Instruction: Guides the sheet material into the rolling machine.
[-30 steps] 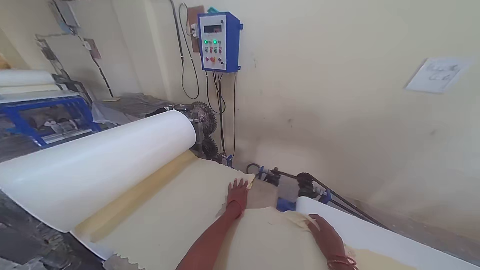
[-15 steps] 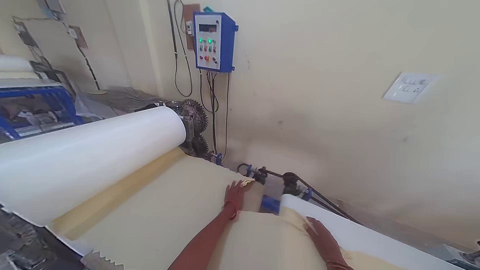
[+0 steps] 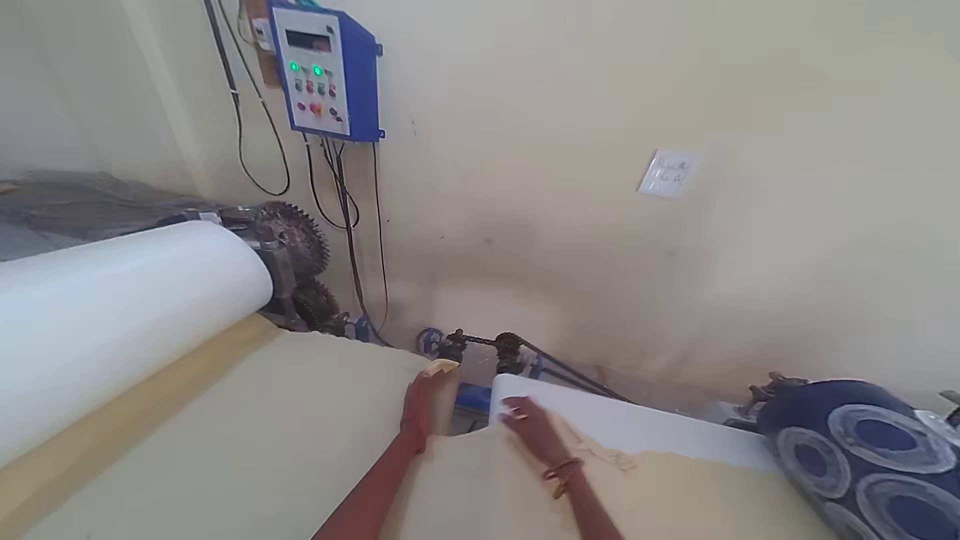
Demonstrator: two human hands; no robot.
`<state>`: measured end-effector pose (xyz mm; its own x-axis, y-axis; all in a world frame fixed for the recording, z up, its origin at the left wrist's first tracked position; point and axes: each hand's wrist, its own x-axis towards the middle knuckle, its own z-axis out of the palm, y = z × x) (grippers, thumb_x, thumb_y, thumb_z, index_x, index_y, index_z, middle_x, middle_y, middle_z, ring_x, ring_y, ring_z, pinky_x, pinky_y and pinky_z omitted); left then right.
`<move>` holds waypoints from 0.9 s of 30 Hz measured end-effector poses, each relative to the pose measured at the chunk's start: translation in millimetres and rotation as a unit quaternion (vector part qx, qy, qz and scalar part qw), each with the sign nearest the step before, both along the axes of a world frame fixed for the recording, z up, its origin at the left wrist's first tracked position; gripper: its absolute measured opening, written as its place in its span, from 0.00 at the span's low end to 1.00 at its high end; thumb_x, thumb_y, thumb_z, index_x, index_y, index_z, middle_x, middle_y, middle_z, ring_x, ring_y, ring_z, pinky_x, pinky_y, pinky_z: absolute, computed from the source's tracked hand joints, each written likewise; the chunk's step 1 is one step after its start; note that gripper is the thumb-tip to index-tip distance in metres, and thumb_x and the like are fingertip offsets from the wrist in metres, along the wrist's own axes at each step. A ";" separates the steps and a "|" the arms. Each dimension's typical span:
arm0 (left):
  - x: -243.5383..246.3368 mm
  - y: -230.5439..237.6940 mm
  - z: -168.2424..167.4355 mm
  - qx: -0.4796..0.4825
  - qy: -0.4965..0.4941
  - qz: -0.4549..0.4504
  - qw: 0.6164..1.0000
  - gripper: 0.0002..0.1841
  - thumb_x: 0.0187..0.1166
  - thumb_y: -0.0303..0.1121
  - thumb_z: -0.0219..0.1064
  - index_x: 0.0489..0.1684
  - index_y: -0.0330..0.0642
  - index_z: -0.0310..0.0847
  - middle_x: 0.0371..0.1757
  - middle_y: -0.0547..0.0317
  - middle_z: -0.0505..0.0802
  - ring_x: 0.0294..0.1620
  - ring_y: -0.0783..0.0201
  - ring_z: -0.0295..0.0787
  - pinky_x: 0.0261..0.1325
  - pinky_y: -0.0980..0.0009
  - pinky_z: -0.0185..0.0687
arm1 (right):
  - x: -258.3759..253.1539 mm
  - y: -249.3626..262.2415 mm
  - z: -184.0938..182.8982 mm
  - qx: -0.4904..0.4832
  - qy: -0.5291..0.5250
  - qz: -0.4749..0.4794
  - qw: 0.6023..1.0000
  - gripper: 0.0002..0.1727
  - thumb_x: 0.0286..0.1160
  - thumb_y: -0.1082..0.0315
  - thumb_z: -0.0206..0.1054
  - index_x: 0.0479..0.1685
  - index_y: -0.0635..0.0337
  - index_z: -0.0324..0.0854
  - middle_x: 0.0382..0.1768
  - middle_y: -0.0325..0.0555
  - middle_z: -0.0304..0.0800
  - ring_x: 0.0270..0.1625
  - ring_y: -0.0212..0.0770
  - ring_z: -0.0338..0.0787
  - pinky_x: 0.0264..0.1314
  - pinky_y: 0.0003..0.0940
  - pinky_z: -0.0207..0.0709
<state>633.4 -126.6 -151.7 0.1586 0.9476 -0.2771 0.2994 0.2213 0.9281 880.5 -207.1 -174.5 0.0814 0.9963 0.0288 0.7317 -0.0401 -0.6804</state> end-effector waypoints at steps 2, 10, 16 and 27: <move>30.4 23.6 -69.0 0.132 -0.088 0.097 0.983 0.26 0.96 0.37 0.40 0.77 0.23 0.71 0.77 0.26 0.79 0.83 0.39 0.72 0.86 0.46 0.62 | -43.6 15.6 -17.1 -0.019 0.208 0.060 0.976 0.23 0.89 0.62 0.59 0.72 0.72 0.78 0.69 0.64 0.85 0.71 0.51 0.86 0.78 0.44 0.75; 57.1 22.8 -81.9 0.122 -0.114 0.019 0.986 0.26 0.95 0.39 0.41 0.78 0.31 0.73 0.74 0.39 0.85 0.79 0.49 0.77 0.89 0.44 0.55 | -109.2 96.8 -46.1 -0.042 0.436 -0.117 0.891 0.35 0.92 0.43 0.49 0.62 0.71 0.81 0.51 0.62 0.88 0.51 0.49 0.87 0.56 0.48 0.80; 59.9 19.8 -99.9 0.155 -0.094 -0.108 0.977 0.32 0.95 0.44 0.32 0.93 0.33 0.51 0.94 0.38 0.57 0.97 0.45 0.42 0.95 0.39 0.20 | -87.9 112.3 -42.7 -0.006 0.486 -0.210 0.848 0.27 0.85 0.60 0.65 0.76 0.68 0.71 0.66 0.64 0.82 0.65 0.52 0.83 0.68 0.50 0.76; 42.3 -35.3 -66.9 0.357 -0.063 -0.157 0.919 0.24 0.90 0.34 0.46 0.77 0.32 0.78 0.78 0.47 0.85 0.85 0.51 0.74 0.93 0.44 0.49 | -24.8 91.6 -49.6 0.066 0.348 -0.192 0.915 0.16 0.87 0.72 0.59 0.66 0.74 0.79 0.56 0.64 0.88 0.55 0.48 0.88 0.61 0.44 0.80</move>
<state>675.7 -161.9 -218.7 0.4439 0.7826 0.4364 0.1239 -0.5360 0.8351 855.7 -115.5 -224.1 0.4696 0.8817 -0.0455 0.0686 -0.0878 -0.9938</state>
